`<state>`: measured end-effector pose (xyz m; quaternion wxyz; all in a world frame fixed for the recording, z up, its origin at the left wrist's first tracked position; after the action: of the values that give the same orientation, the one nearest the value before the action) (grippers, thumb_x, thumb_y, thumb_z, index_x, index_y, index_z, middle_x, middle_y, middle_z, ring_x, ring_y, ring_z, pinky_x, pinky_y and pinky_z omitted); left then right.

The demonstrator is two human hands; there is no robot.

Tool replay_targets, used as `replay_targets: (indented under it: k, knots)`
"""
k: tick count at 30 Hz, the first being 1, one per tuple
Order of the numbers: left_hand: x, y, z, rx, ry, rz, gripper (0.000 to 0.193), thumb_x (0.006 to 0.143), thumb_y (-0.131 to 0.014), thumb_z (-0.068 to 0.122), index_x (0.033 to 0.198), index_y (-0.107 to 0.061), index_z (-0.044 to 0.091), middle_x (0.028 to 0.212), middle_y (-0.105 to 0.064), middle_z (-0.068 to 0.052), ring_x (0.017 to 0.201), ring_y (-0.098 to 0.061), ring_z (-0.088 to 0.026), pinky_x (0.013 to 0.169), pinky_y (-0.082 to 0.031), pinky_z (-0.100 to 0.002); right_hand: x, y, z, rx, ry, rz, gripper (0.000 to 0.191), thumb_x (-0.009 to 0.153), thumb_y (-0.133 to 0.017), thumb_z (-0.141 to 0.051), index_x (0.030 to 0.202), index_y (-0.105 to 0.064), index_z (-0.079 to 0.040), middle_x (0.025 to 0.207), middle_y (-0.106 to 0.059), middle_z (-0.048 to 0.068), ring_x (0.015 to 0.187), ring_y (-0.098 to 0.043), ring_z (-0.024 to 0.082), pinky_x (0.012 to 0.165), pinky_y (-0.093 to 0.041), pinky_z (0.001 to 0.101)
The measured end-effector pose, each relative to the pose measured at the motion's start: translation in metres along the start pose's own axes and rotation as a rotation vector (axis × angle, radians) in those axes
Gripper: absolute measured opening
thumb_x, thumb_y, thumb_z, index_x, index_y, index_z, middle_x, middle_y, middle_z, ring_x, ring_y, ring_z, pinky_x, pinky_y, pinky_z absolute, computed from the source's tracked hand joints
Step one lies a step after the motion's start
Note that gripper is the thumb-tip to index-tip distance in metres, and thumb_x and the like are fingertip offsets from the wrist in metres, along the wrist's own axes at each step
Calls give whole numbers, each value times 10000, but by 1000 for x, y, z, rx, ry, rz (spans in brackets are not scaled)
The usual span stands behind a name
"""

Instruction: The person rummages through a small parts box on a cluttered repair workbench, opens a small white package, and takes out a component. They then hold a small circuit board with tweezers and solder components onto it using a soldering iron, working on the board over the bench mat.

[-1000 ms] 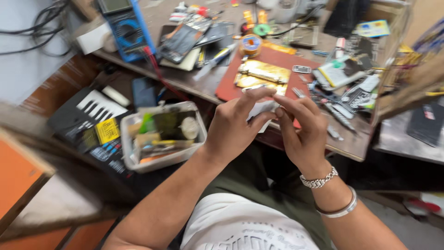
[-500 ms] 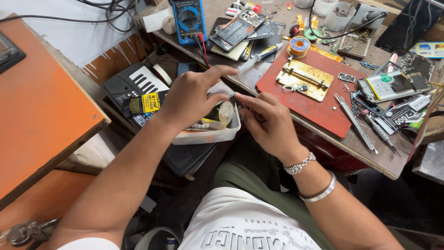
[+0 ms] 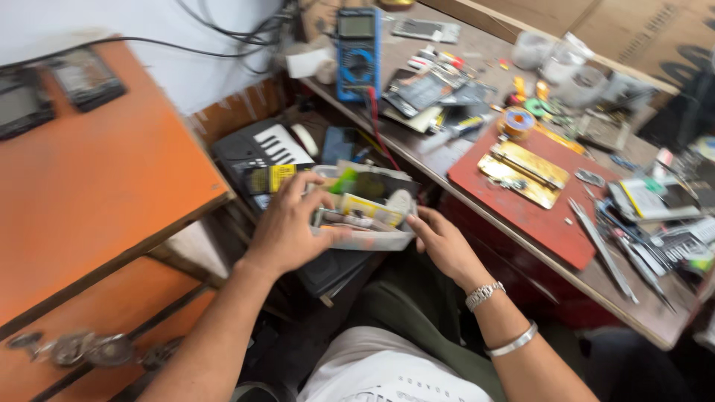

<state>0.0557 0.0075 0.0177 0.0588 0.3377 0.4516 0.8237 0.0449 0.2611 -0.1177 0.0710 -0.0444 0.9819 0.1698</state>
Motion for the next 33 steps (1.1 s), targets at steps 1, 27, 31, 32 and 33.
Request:
replay_targets:
  k: [1, 27, 31, 32, 33]
  knots:
    - [-13, -1, -7, -52, 39, -17, 485, 626, -920, 338, 908, -634, 66, 1306, -525, -158, 1204, -550, -405, 979, -464, -493, 2, -5, 2, -8, -6, -12, 471, 1002, -546, -423, 1288, -621, -56, 738, -612, 12, 683, -546, 100, 667, -483, 283]
    - [-79, 241, 8, 857, 73, 315, 474, 737, -936, 441, 944, -675, 104, 1101, -644, -63, 1044, -653, -287, 821, -561, -429, 8, -50, -249, 181, 390, -283, 465, 1052, -456, -414, 1306, -664, -84, 697, -544, -6, 575, -432, 73, 511, -365, 226]
    - [-106, 252, -41, 1023, 303, 301, 490, 763, -954, 457, 958, -680, 100, 1059, -641, -67, 1016, -641, -298, 827, -540, -429, 11, -53, -205, 196, 333, -330, 398, 1052, -469, -317, 1302, -649, -65, 760, -575, 9, 641, -485, 85, 584, -425, 229]
    - [-114, 249, -53, 1063, 370, 282, 490, 790, -956, 459, 976, -681, 100, 1048, -639, -63, 1017, -638, -296, 851, -537, -426, 12, -50, -191, 231, 319, -344, 369, 1044, -472, -260, 1301, -642, -57, 801, -605, 17, 677, -512, 87, 625, -448, 228]
    - [-121, 248, -59, 1054, 378, 313, 473, 813, -947, 442, 978, -668, 97, 1060, -630, -69, 1022, -639, -292, 873, -535, -420, 14, -46, -176, 263, 305, -357, 345, 1036, -475, -203, 1299, -635, -48, 843, -636, 25, 713, -538, 89, 665, -470, 226]
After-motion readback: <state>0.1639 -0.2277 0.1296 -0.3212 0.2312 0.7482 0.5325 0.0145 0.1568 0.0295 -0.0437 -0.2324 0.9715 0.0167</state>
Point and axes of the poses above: each hand's wrist, its own x-axis towards the middle knuckle, its own y-axis out of the back of the hand, z = x × y, the point moved 7 cm from there along x, towards the middle knuckle
